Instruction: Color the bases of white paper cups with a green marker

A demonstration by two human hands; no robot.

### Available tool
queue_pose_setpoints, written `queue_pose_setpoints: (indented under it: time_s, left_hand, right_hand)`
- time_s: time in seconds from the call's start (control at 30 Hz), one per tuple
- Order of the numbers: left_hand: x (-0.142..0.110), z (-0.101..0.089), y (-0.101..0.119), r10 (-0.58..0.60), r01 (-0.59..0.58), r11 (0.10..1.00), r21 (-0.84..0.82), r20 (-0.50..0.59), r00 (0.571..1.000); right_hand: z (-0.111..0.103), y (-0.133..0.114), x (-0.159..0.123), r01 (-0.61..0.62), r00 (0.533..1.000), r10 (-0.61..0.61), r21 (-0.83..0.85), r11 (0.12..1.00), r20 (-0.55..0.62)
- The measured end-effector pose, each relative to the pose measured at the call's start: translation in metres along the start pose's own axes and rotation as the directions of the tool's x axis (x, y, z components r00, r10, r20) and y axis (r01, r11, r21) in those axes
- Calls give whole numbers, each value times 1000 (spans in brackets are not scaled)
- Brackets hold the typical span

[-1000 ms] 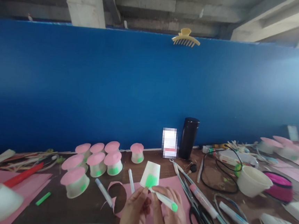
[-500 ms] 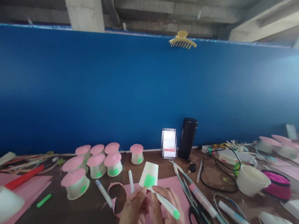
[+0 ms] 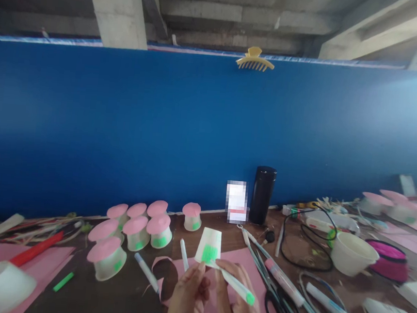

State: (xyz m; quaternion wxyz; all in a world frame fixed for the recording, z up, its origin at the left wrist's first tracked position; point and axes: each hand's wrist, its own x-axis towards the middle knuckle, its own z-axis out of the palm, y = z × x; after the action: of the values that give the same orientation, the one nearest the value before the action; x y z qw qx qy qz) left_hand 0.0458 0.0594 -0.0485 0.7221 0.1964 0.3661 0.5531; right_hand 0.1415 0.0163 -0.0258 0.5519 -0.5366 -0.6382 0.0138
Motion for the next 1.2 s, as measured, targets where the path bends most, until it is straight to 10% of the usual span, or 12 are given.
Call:
queue_pose_setpoints:
  time_s: [1.2]
  left_hand:
    - [3,-2,-4,7,-3,994,-106,33,999]
  right_hand:
    - [6,16,-3,-1,997,10,-116,993,78]
